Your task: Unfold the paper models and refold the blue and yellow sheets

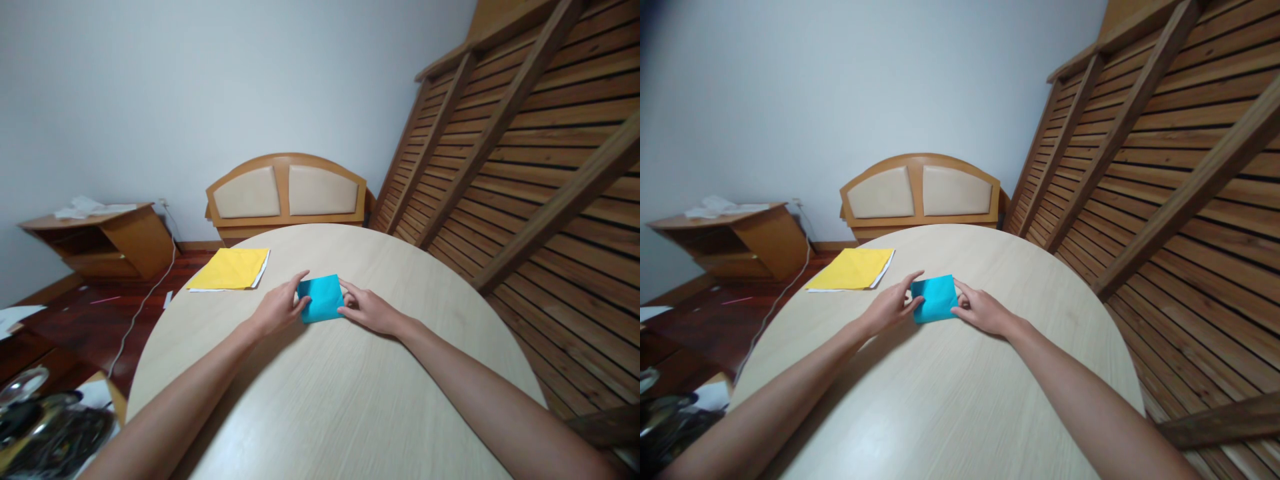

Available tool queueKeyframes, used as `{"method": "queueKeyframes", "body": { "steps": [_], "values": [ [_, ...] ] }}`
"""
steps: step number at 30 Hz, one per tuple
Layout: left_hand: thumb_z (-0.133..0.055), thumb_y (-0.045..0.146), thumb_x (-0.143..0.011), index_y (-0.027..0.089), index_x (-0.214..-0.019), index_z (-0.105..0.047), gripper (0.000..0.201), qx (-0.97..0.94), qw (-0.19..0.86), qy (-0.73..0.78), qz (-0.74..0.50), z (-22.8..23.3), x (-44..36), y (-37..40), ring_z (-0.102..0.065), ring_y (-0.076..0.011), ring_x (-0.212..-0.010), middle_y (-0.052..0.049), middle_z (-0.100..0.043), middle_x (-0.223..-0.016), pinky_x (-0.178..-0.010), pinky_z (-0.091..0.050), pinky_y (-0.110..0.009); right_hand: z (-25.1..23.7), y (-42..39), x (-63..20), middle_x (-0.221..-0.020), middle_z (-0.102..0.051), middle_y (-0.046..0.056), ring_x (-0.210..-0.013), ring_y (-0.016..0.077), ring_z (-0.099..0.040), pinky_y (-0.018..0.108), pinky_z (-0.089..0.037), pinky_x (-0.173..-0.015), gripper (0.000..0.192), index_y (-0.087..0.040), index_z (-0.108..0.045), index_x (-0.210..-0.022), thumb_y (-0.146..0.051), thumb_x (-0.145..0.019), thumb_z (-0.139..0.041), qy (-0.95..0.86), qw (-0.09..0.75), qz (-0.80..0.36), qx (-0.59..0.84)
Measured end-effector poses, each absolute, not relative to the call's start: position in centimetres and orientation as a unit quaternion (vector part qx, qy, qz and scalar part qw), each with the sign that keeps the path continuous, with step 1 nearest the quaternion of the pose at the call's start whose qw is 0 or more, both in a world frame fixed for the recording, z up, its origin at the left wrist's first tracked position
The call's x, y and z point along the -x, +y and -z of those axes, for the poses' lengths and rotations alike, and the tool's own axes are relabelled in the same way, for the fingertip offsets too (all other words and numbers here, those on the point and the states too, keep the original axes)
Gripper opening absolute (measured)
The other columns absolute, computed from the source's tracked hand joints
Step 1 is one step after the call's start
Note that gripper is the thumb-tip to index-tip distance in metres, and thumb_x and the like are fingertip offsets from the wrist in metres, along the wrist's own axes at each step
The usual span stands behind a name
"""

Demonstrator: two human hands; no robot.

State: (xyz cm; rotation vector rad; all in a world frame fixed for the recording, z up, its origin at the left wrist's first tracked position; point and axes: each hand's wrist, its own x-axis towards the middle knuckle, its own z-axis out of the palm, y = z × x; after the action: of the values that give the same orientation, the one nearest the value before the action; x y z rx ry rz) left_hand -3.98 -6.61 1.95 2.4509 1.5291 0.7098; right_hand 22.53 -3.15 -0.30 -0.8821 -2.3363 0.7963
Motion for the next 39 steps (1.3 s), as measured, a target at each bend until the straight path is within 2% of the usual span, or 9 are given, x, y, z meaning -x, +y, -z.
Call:
{"method": "queueKeyframes", "body": {
  "steps": [3,5,8,15,21,24,28,34,39],
  "values": [
    [-0.055,0.035,-0.094,0.019,-0.151,-0.030,0.064,-0.845,0.030,0.464,-0.263,-1.5,3.9,-6.6,-0.041,-0.0307,-0.141,-0.018,-0.041,-0.154,-0.114,-0.038,-0.051,0.4,-3.1,-22.5,-0.080,-0.064,-0.001,-0.071,0.0147,-0.058,0.027,-0.044,-0.066,0.075,-0.013,-0.027,-0.156,-0.033,-0.092,-0.060,-0.858,0.265,-0.296,0.325],
    [-0.057,0.031,-0.093,0.021,-0.151,-0.032,0.063,-0.858,0.007,0.447,-0.254,-1.1,3.7,-6.6,-0.028,-0.0326,-0.148,-0.017,-0.027,-0.161,-0.117,-0.033,-0.054,0.5,-3.0,-22.4,-0.082,-0.063,0.000,-0.071,0.0146,-0.057,0.027,-0.045,-0.066,0.076,-0.012,-0.026,-0.156,-0.034,-0.092,-0.060,-0.859,0.267,-0.294,0.324],
    [-0.060,0.026,-0.091,0.020,-0.150,-0.036,0.064,-0.870,-0.013,0.436,-0.231,-0.2,3.2,-6.6,-0.018,-0.0361,-0.151,-0.017,-0.017,-0.165,-0.118,-0.032,-0.058,0.8,-2.8,-22.4,-0.086,-0.063,0.002,-0.074,0.0158,-0.057,0.029,-0.046,-0.069,0.074,-0.013,-0.030,-0.155,-0.034,-0.091,-0.061,-0.865,0.265,-0.276,0.325],
    [-0.053,0.021,-0.094,0.020,-0.146,-0.043,0.053,-0.893,0.002,0.413,-0.178,1.3,2.4,-6.8,-0.015,-0.0337,-0.152,-0.015,-0.021,-0.164,-0.119,-0.032,-0.056,0.8,-2.6,-22.7,-0.096,-0.066,0.007,-0.092,0.0229,-0.058,0.039,-0.049,-0.086,0.062,-0.017,-0.043,-0.149,-0.034,-0.092,-0.062,-0.896,0.254,-0.163,0.326],
    [-0.043,0.029,-0.100,0.013,-0.151,-0.034,0.054,-0.891,0.038,0.426,-0.153,1.2,2.1,-7.1,-0.020,-0.0299,-0.151,-0.018,-0.028,-0.161,-0.121,-0.029,-0.052,0.4,-3.2,-22.4,-0.132,-0.060,0.014,-0.124,0.0283,-0.051,0.047,-0.041,-0.107,0.044,-0.019,-0.058,-0.137,-0.037,-0.096,-0.056,-0.918,0.246,-0.085,0.298],
    [-0.040,0.037,-0.101,0.010,-0.152,-0.033,0.058,-0.889,0.071,0.433,-0.128,1.0,1.8,-7.3,-0.023,-0.0294,-0.151,-0.019,-0.030,-0.160,-0.122,-0.027,-0.049,0.9,-3.4,-22.0,-0.145,-0.053,0.014,-0.137,0.0293,-0.044,0.049,-0.035,-0.114,0.051,-0.020,-0.053,-0.143,-0.043,-0.098,-0.054,-0.930,0.206,-0.112,0.284],
    [-0.037,0.046,-0.102,0.009,-0.154,-0.029,0.065,-0.887,0.106,0.441,-0.089,0.7,1.6,-7.5,-0.021,-0.0312,-0.151,-0.019,-0.025,-0.161,-0.122,-0.024,-0.052,1.5,-3.4,-21.9,-0.155,-0.042,0.013,-0.147,0.0295,-0.031,0.051,-0.025,-0.120,0.059,-0.021,-0.046,-0.149,-0.051,-0.098,-0.050,-0.931,0.160,-0.150,0.293],
    [-0.033,0.051,-0.102,0.015,-0.158,-0.021,0.068,-0.897,0.116,0.425,-0.040,0.0,1.3,-8.0,-0.011,-0.0305,-0.153,-0.014,-0.018,-0.164,-0.124,-0.016,-0.051,1.5,-3.2,-22.3,-0.162,-0.029,0.009,-0.152,0.0301,-0.019,0.052,-0.016,-0.123,0.071,-0.024,-0.032,-0.156,-0.062,-0.097,-0.042,-0.922,0.119,-0.164,0.330],
    [-0.034,0.050,-0.102,0.022,-0.157,-0.028,0.062,-0.908,0.120,0.399,-0.030,-0.3,1.5,-8.2,-0.010,-0.0300,-0.153,-0.011,-0.018,-0.165,-0.123,-0.015,-0.052,1.2,-3.5,-22.3,-0.163,-0.025,0.008,-0.152,0.0314,-0.016,0.052,-0.014,-0.123,0.072,-0.023,-0.032,-0.156,-0.062,-0.096,-0.042,-0.914,0.103,-0.154,0.361]
  ]
}}
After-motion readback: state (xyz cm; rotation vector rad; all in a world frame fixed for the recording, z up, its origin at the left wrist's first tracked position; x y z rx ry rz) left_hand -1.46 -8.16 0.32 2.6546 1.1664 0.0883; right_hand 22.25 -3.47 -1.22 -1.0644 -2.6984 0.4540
